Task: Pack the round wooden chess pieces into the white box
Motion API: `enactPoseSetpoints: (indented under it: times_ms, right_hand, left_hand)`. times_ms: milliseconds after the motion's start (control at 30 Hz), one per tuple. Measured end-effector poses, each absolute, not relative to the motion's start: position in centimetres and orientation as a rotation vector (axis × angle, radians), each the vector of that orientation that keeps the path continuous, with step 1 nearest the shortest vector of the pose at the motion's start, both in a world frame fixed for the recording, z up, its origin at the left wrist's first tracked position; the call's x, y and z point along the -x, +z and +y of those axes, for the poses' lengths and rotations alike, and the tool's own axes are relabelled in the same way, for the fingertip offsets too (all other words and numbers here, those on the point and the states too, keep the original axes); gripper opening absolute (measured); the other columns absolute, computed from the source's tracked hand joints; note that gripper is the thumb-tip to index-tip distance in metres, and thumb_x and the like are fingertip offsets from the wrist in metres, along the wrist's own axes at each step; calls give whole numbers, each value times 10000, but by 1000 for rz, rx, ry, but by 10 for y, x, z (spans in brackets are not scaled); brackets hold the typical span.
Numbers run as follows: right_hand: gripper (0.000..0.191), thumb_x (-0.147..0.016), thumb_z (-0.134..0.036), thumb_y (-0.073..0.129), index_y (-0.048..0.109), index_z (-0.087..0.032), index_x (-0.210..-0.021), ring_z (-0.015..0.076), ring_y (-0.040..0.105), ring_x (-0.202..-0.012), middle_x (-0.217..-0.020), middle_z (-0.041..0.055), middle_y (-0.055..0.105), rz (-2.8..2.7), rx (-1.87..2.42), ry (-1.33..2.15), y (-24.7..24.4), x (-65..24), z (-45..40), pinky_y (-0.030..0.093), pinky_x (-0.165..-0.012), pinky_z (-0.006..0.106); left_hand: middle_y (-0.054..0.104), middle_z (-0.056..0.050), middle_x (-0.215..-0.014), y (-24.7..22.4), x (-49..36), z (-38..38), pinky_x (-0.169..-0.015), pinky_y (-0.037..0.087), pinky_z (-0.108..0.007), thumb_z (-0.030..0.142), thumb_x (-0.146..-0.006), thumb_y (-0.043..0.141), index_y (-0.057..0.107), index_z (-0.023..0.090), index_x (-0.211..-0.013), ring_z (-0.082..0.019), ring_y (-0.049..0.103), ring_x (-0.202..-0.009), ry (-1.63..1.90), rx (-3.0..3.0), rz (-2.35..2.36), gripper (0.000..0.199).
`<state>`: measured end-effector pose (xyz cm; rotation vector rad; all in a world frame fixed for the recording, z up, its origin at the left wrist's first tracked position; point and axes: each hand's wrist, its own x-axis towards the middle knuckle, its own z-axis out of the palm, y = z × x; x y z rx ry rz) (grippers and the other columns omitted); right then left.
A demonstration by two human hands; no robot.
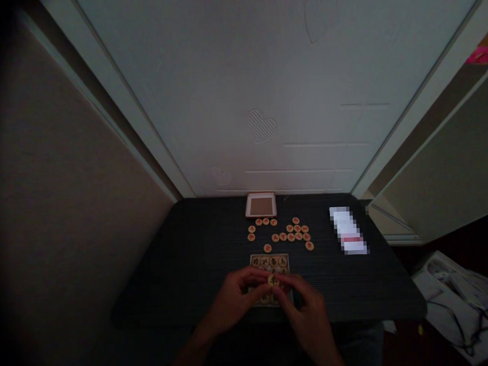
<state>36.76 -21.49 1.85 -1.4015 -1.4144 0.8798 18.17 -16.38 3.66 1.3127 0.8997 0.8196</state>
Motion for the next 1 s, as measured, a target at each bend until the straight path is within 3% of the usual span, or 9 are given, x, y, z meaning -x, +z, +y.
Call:
enactPoseSetpoints:
  times_ms: [467, 1000]
  right_hand:
    - [335, -918, -470, 679, 757, -278, -1182, 274, 697, -1144, -1227, 77, 747, -1359, 1393, 1021, 17, -369, -215, 551, -1012, 401]
    - [333, -910, -517, 663, 758, -241, -1071, 248, 715, -995, -1068, 83, 754, -1293, 1460, 985, 1, -387, -210, 572, -885, 349]
  left_hand:
    - [790, -66, -1070, 27, -177, -164, -916, 560, -335, 291, -909, 733, 729, 193, -1107, -220, 738, -999, 828, -1316, 844, 222]
    - [774, -32, -1004, 14, -156, -152, -819, 540, -299, 328, -949, 649, 760, 231, -1074, -191, 697, -883, 816, -1632, 1155, 193]
